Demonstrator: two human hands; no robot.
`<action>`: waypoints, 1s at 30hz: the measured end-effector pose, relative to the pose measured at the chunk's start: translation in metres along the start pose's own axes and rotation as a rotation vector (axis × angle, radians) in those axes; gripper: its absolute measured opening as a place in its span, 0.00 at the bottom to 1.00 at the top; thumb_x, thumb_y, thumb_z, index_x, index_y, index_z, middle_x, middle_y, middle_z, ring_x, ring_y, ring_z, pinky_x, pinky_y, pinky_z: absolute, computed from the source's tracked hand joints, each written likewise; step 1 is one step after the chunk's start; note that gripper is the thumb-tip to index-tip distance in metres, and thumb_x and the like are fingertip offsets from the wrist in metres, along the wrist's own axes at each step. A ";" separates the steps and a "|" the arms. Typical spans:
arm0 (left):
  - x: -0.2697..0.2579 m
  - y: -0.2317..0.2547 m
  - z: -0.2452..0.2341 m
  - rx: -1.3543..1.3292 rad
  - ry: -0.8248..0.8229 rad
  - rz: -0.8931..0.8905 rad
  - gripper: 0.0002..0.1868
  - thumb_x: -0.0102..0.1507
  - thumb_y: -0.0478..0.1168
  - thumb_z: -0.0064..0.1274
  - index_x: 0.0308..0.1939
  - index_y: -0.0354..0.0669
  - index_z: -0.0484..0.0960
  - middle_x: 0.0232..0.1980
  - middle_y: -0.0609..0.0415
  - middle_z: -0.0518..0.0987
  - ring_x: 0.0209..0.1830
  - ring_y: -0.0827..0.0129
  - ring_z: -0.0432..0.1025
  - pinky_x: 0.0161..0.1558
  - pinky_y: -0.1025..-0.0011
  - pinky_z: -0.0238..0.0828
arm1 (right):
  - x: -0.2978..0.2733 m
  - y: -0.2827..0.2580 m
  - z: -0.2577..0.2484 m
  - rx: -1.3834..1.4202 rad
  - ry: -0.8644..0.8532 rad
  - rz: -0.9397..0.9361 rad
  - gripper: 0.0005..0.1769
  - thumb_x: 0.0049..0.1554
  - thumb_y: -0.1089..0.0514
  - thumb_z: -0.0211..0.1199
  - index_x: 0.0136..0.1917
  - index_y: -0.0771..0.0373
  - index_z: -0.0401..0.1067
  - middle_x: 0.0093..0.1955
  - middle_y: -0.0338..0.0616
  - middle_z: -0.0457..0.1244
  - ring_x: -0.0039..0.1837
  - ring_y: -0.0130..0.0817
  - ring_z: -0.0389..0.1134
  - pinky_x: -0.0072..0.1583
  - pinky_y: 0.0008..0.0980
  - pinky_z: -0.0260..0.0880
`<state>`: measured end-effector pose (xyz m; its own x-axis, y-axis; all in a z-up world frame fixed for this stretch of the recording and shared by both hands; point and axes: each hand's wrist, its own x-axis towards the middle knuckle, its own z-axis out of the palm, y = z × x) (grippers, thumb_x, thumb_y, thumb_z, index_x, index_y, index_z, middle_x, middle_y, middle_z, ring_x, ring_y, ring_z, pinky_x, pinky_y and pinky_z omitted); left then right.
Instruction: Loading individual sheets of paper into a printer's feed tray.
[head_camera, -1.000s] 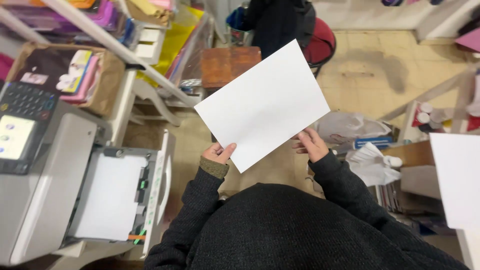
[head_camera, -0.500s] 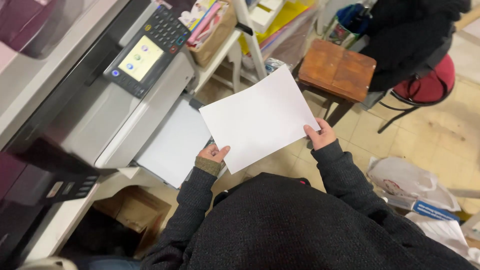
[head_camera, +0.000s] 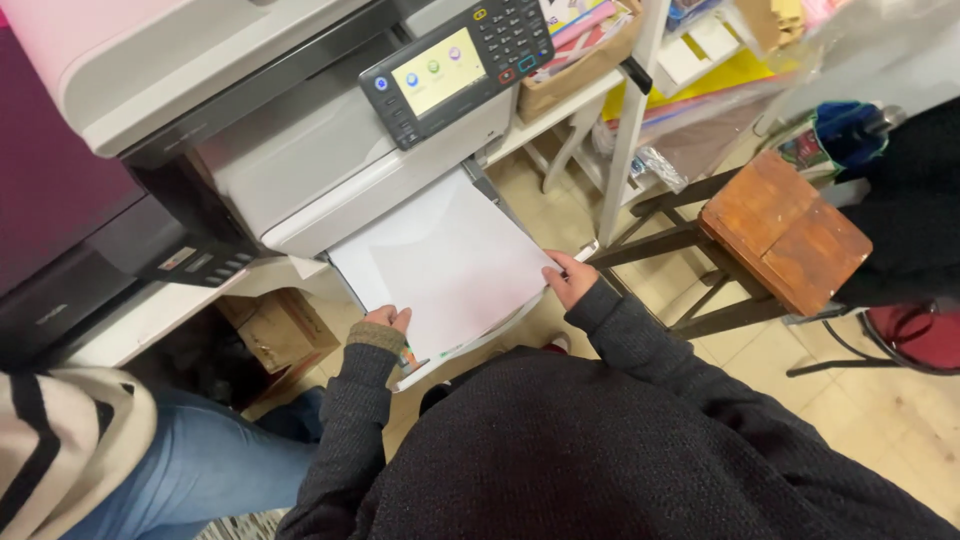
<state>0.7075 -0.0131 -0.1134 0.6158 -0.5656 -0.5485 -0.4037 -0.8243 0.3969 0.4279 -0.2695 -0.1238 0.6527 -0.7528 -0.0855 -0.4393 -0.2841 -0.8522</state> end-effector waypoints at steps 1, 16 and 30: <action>-0.002 -0.001 -0.002 -0.011 0.001 -0.015 0.26 0.67 0.59 0.46 0.39 0.40 0.85 0.34 0.45 0.83 0.34 0.59 0.77 0.43 0.57 0.76 | 0.008 -0.005 0.005 -0.004 -0.017 -0.004 0.22 0.61 0.55 0.62 0.67 0.62 0.71 0.48 0.49 0.72 0.45 0.32 0.74 0.50 0.30 0.74; 0.004 0.006 -0.029 0.041 0.354 -0.129 0.36 0.63 0.52 0.56 0.66 0.30 0.69 0.53 0.30 0.79 0.52 0.43 0.75 0.52 0.50 0.74 | 0.071 -0.022 0.054 -0.400 -0.155 -0.279 0.34 0.54 0.55 0.68 0.70 0.68 0.64 0.77 0.59 0.53 0.70 0.55 0.61 0.69 0.42 0.64; 0.043 -0.011 0.013 0.388 0.199 -0.001 0.49 0.64 0.65 0.51 0.77 0.38 0.53 0.79 0.31 0.47 0.80 0.37 0.43 0.74 0.39 0.39 | 0.064 -0.029 0.079 -1.032 -0.166 -0.637 0.28 0.59 0.52 0.57 0.69 0.68 0.66 0.82 0.58 0.49 0.80 0.57 0.50 0.78 0.48 0.54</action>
<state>0.7298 -0.0291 -0.1509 0.7197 -0.5804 -0.3810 -0.6036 -0.7942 0.0696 0.5317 -0.2624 -0.1453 0.9674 -0.2439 0.0684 -0.2467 -0.9684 0.0365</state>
